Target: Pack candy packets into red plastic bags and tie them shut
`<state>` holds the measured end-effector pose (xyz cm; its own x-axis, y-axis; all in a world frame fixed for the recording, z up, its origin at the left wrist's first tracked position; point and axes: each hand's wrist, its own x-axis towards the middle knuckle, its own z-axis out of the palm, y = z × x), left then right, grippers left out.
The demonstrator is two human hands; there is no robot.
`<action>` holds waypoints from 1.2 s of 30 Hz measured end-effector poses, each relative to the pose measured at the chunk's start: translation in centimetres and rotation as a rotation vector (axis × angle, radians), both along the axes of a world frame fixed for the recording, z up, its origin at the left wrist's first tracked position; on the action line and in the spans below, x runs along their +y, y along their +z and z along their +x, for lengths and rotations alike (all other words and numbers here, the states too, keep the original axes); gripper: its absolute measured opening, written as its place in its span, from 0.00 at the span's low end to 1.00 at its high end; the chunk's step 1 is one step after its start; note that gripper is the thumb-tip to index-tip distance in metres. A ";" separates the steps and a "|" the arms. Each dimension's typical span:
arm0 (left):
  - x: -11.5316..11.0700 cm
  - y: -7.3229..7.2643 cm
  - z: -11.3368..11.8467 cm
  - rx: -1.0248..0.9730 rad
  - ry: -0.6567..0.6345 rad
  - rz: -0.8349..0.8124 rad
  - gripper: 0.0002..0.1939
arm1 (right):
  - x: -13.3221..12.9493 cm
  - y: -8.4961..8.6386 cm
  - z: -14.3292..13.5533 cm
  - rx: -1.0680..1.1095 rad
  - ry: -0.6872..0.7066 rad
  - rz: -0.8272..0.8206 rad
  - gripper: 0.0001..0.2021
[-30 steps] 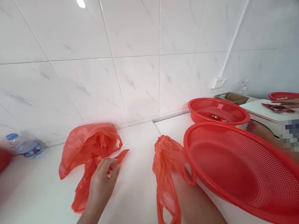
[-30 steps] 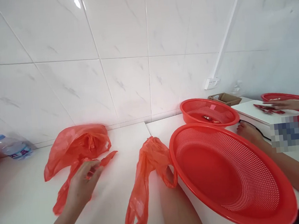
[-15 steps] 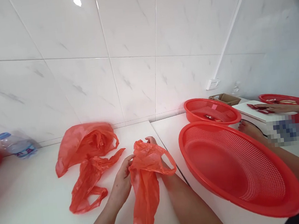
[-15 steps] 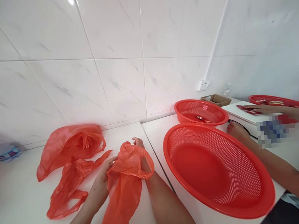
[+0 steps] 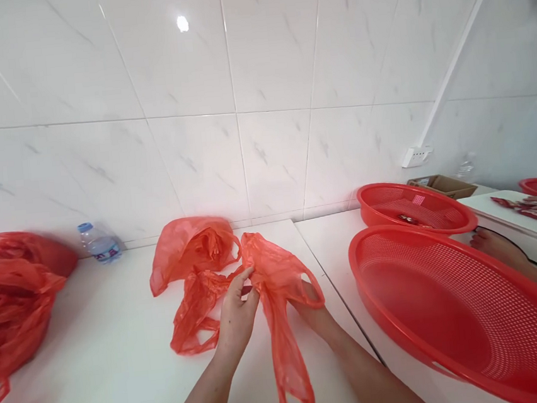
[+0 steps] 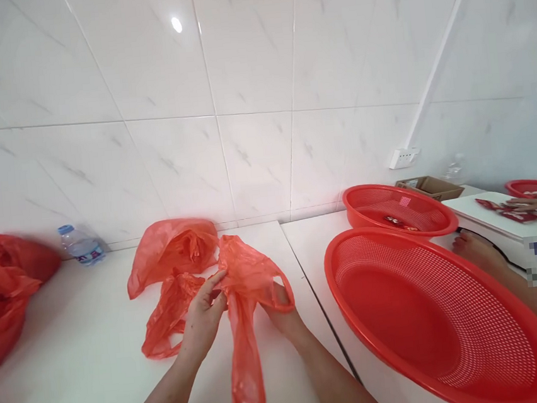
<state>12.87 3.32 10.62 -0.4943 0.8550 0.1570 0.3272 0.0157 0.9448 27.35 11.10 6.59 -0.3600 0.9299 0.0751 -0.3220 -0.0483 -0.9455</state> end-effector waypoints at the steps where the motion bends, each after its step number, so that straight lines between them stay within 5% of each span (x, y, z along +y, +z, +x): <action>1: -0.1 0.0 0.0 0.007 -0.001 0.025 0.23 | -0.6 0.3 0.5 -0.057 0.044 0.012 0.09; 6: -1.0 -0.4 0.1 -0.018 -0.090 0.049 0.24 | -3.2 2.5 2.1 -0.196 0.196 0.102 0.15; 11: -1.2 -0.8 0.9 0.066 -0.049 0.060 0.38 | -3.7 3.0 1.2 -0.309 0.234 0.116 0.13; 14: -1.2 -0.9 0.0 0.179 0.082 0.097 0.31 | -2.7 2.2 1.3 -0.303 0.124 0.055 0.05; 18: -2.1 -0.7 -4.0 0.151 0.219 -0.025 0.20 | -0.5 1.8 3.6 -0.135 -0.157 -0.162 0.04; 21: -3.4 -0.6 -7.1 0.157 0.279 -0.195 0.17 | 0.8 2.1 5.5 0.088 -0.191 -0.324 0.08; 24: -4.6 -0.9 -7.6 0.442 0.319 -0.209 0.22 | 1.1 2.7 5.9 0.202 -0.172 -0.362 0.07; 27: -5.2 -1.3 -5.4 0.837 0.182 -0.003 0.31 | 0.4 3.4 4.9 0.154 -0.131 -0.337 0.05; 30: -5.0 -1.2 -2.7 0.998 -0.068 0.098 0.34 | -0.3 4.2 3.8 0.058 -0.044 -0.283 0.07; 33: -4.4 -0.5 -1.4 0.845 -0.214 0.040 0.27 | -0.4 5.1 3.8 -0.064 0.038 -0.205 0.11; 36: -4.0 0.3 -1.6 0.345 -0.192 -0.050 0.14 | 0.3 6.3 4.8 -0.370 -0.029 0.004 0.11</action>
<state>11.23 -0.67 10.96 -0.2500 0.9376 0.2415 0.6264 -0.0336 0.7787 32.17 11.36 12.85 -0.3370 0.9401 -0.0519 0.0403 -0.0406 -0.9984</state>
